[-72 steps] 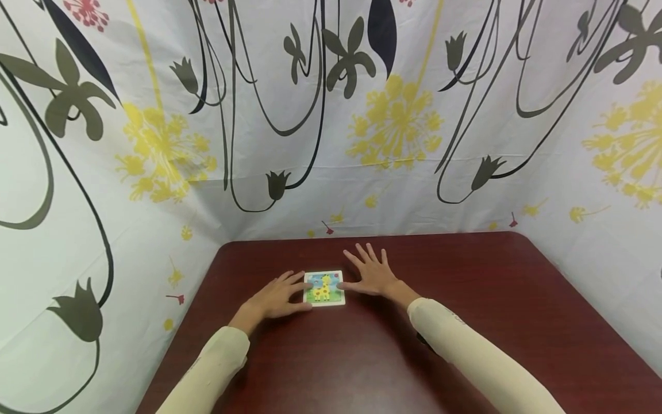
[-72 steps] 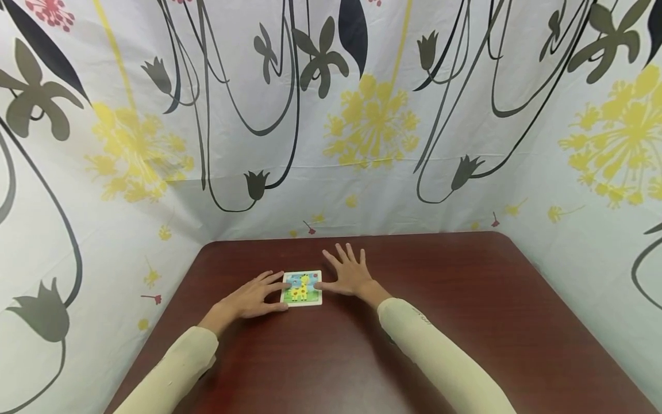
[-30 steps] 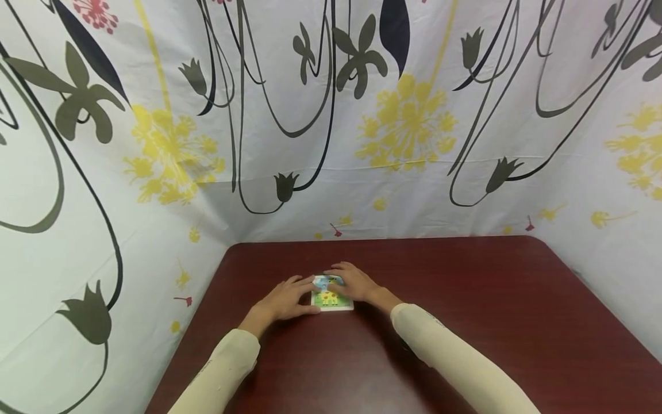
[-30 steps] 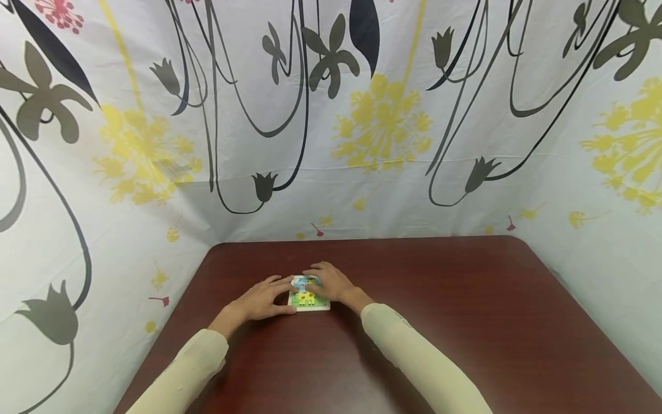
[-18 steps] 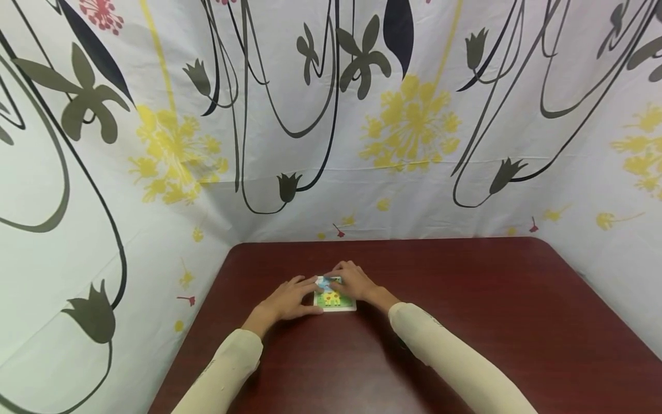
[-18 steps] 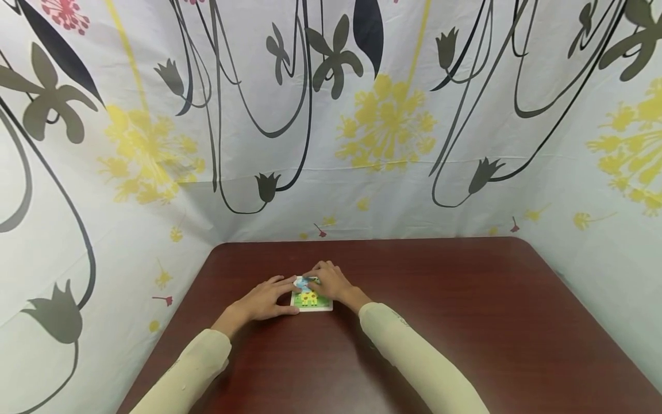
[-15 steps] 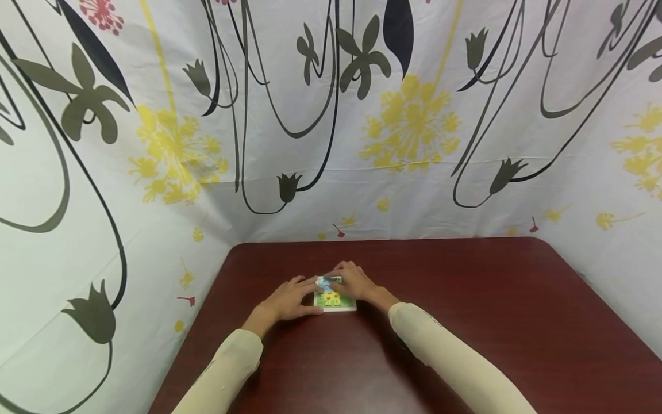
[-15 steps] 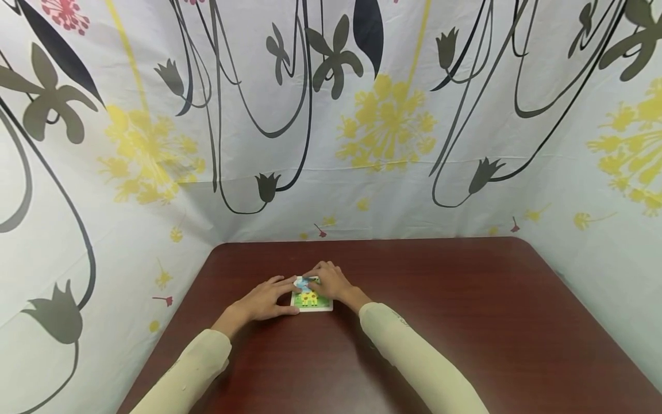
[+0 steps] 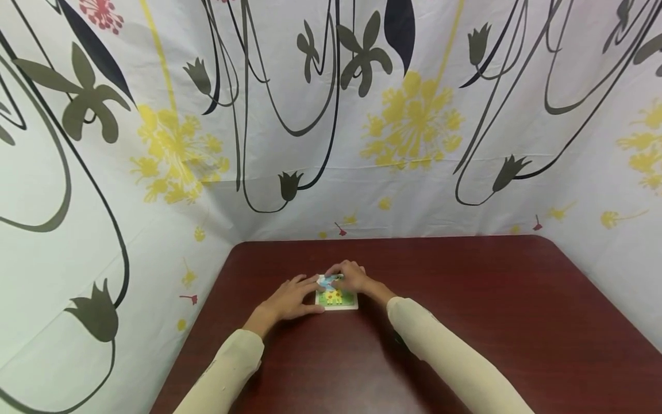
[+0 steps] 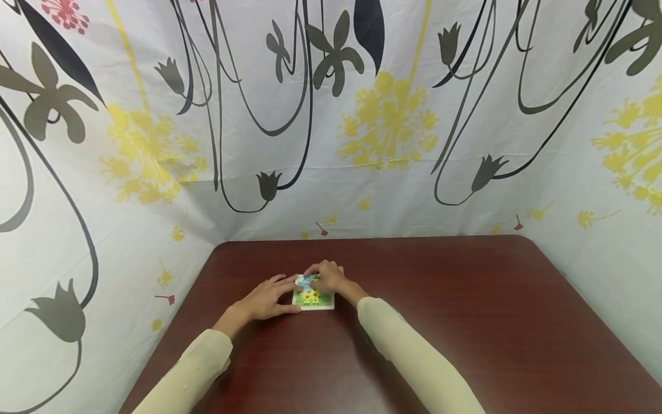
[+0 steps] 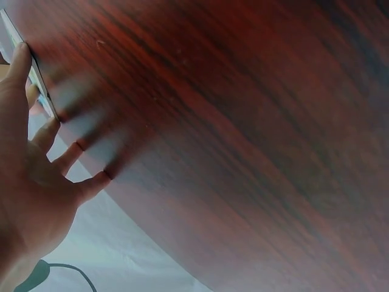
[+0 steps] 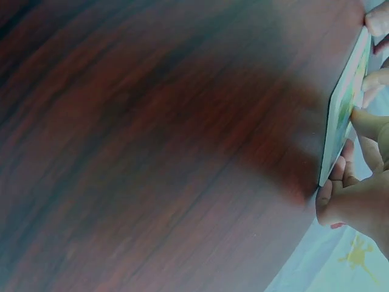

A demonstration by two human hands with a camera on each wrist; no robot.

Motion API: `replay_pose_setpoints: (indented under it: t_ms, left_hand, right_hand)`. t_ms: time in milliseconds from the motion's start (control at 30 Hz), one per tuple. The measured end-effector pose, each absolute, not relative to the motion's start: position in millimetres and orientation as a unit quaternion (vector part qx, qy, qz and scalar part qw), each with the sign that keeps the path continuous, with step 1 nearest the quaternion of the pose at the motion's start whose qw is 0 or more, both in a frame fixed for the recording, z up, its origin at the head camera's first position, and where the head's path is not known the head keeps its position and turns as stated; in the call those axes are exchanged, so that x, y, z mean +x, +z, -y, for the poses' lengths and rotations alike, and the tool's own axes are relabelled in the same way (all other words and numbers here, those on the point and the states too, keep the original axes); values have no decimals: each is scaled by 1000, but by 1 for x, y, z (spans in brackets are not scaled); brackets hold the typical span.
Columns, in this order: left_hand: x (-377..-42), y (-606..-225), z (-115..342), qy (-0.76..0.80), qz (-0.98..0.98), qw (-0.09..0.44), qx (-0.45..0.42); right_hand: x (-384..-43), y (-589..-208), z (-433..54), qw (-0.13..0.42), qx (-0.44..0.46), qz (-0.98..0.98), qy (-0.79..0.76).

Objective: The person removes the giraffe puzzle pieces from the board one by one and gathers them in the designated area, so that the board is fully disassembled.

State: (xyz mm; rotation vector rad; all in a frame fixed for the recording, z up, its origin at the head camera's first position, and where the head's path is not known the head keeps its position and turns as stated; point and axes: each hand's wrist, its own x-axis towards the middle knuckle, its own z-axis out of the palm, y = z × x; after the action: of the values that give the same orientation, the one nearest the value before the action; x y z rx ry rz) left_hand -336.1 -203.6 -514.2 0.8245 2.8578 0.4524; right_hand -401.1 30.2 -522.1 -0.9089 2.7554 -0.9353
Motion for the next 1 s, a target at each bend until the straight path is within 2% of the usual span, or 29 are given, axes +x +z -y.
replay_pose_setpoints:
  t_ms: [400, 833, 1000]
  left_hand:
    - [-338, -513, 204, 172, -943, 62, 278]
    - [-337, -515, 202, 184, -943, 64, 271]
    - [-336, -516, 203, 183, -942, 64, 273]
  right_hand:
    - [-401, -518, -27, 60, -256, -907, -329]
    - [-394, -524, -29, 1, -284, -901, -330]
    - [-393, -524, -30, -6, -298, -881, -368]
